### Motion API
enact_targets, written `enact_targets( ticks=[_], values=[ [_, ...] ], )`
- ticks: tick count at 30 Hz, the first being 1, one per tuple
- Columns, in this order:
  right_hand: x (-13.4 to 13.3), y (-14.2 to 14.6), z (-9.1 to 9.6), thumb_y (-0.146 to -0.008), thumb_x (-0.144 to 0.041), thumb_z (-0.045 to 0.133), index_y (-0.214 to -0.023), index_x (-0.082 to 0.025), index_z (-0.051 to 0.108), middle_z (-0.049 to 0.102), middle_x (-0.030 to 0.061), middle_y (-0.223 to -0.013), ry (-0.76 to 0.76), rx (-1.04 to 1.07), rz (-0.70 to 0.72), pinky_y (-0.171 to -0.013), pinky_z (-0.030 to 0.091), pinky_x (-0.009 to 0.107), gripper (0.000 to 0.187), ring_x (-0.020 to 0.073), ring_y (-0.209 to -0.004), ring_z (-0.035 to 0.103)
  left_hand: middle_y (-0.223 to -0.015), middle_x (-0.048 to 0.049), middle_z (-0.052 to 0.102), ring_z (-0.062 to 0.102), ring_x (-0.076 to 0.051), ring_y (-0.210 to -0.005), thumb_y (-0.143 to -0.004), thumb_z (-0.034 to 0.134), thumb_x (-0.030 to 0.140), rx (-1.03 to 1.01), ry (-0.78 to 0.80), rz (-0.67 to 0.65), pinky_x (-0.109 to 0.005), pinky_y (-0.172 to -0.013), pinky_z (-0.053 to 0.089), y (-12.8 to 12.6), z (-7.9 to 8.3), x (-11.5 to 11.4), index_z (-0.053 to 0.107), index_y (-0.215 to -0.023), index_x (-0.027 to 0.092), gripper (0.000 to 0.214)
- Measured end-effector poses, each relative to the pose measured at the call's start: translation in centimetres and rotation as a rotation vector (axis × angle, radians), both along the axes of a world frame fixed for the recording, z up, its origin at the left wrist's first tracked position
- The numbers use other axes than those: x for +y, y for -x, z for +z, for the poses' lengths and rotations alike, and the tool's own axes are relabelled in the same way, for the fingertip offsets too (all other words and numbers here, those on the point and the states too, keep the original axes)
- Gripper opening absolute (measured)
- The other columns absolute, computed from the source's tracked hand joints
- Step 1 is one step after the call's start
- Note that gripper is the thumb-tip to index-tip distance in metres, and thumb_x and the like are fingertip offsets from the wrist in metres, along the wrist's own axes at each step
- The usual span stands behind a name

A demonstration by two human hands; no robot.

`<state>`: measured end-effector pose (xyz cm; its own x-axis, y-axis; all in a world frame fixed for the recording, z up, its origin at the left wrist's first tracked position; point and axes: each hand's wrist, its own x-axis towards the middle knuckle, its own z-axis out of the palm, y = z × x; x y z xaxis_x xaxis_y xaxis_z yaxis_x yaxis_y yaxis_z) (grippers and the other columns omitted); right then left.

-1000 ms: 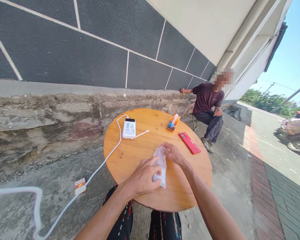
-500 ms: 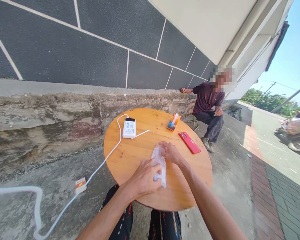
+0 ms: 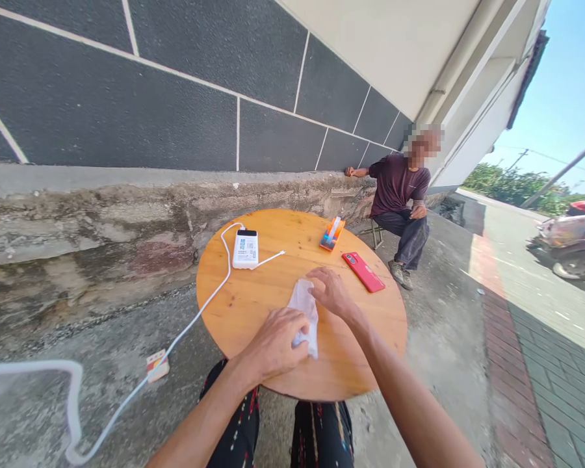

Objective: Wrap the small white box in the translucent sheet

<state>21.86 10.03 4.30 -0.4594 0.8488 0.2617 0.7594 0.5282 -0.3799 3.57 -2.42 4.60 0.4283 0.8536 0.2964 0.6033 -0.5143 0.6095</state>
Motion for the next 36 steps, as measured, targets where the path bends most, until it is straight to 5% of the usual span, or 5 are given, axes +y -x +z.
enact_targets(
  ticks=[7, 14, 24, 31, 36],
  values=[
    [-3.8, -0.3, 0.9, -0.077, -0.009, 0.057, -0.083, -0.02, 0.071, 0.07, 0.0031, -0.088, 0.082, 0.017, 0.136, -0.074, 0.045, 0.027, 0.019, 0.0162, -0.08, 0.063, -0.092, -0.0003, 0.063, 0.053, -0.02, -0.091, -0.07, 0.051, 0.013, -0.025, -0.023, 0.016, -0.033, -0.082, 0.037, -0.3, -0.5, -0.1, 0.051, -0.08, 0.021, 0.013],
    [-4.2, 0.1, 0.1, -0.072, -0.006, 0.057, -0.074, -0.018, 0.07, 0.07, 0.002, -0.079, 0.145, 0.016, 0.183, -0.065, 0.044, 0.023, 0.018, 0.0143, -0.071, 0.062, -0.089, 0.0008, 0.062, 0.054, -0.019, -0.09, -0.069, 0.051, 0.013, -0.031, -0.018, 0.019, -0.031, -0.081, 0.038, -0.3, -0.8, -0.1, 0.051, -0.081, 0.021, 0.014],
    [-9.4, -2.5, 1.4, -0.086, -0.023, 0.054, -0.105, -0.02, 0.064, 0.068, 0.0057, -0.106, 0.21, 0.245, 0.216, -0.089, 0.046, 0.034, 0.022, 0.0201, -0.1, 0.062, -0.09, -0.0001, 0.062, 0.056, -0.019, -0.087, -0.072, 0.051, 0.016, -0.055, 0.015, 0.031, -0.031, -0.079, 0.04, -0.3, -1.2, -0.1, 0.054, -0.085, 0.022, 0.014],
    [-11.9, -1.9, 0.9, -0.079, -0.045, 0.066, -0.123, -0.02, 0.055, 0.06, 0.0109, -0.125, 0.064, 0.06, 0.203, -0.097, 0.037, 0.042, 0.051, 0.0265, -0.114, 0.054, -0.095, 0.0, 0.063, 0.057, -0.018, -0.09, -0.072, 0.053, 0.016, -0.103, 0.029, 0.035, -0.031, -0.084, 0.043, -0.2, -1.2, -0.2, 0.055, -0.084, 0.022, 0.014],
    [-12.2, -0.7, 0.8, -0.076, -0.033, 0.069, -0.117, -0.019, 0.058, 0.063, 0.0095, -0.12, -0.032, -0.059, 0.152, -0.096, 0.035, 0.041, 0.044, 0.0262, -0.109, 0.055, -0.112, -0.002, 0.062, 0.054, -0.019, -0.109, -0.073, 0.054, 0.013, -0.173, 0.016, 0.052, -0.032, -0.097, 0.039, -0.3, -1.6, -0.4, 0.058, -0.086, 0.022, 0.016]
  ],
)
